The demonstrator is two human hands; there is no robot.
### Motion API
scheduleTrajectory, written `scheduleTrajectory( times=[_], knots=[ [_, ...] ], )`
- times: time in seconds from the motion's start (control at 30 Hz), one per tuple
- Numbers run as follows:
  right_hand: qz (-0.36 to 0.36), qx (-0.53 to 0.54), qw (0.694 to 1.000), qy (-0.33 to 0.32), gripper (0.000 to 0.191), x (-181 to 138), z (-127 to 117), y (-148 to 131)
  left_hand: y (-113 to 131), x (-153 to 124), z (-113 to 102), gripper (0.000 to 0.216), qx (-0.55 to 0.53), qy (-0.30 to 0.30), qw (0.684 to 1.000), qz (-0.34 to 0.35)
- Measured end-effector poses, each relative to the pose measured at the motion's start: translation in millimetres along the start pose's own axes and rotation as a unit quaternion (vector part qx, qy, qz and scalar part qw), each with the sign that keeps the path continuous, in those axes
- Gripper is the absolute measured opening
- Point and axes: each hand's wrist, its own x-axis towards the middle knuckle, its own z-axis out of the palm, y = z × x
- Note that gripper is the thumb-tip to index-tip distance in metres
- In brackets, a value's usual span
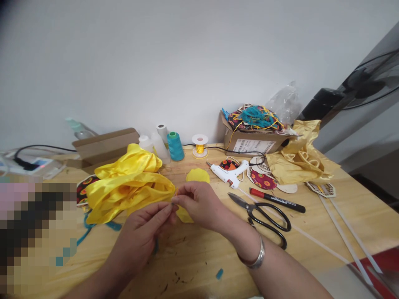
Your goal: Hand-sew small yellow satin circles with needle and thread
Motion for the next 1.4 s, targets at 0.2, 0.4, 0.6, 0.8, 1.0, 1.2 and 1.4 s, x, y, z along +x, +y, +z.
scheduleTrajectory(
  times=[0.2,0.4,0.6,0.8,1.0,1.2,1.4],
  knots=[
    [-0.017,-0.013,1.000,0.011,0.018,0,2,-1,2,1,-1,0.030,0.012,0.005,1.000,0.005],
    [-0.002,-0.026,0.999,0.035,0.019,0,0,-2,1,2,0,0.025,-0.018,0.005,1.000,-0.018],
    [-0.008,-0.033,0.999,0.036,0.017,-1,2,0,4,2,0,0.026,0.018,0.022,0.999,-0.017],
    [-0.015,-0.029,0.999,0.035,0.017,-2,4,0,2,5,-3,0.028,0.027,0.003,0.999,0.022],
    [-0.024,-0.029,0.999,0.040,0.017,0,6,-2,5,3,-2,0.026,0.020,0.019,0.999,0.019],
    [-0.007,-0.029,0.998,0.052,0.015,-2,10,-6,8,2,-3,0.028,-0.013,0.025,0.999,0.023],
    [-0.006,-0.058,0.995,0.075,0.028,7,-5,-17,4,-1,-2,0.031,-0.062,-0.023,0.998,0.009]
  ],
)
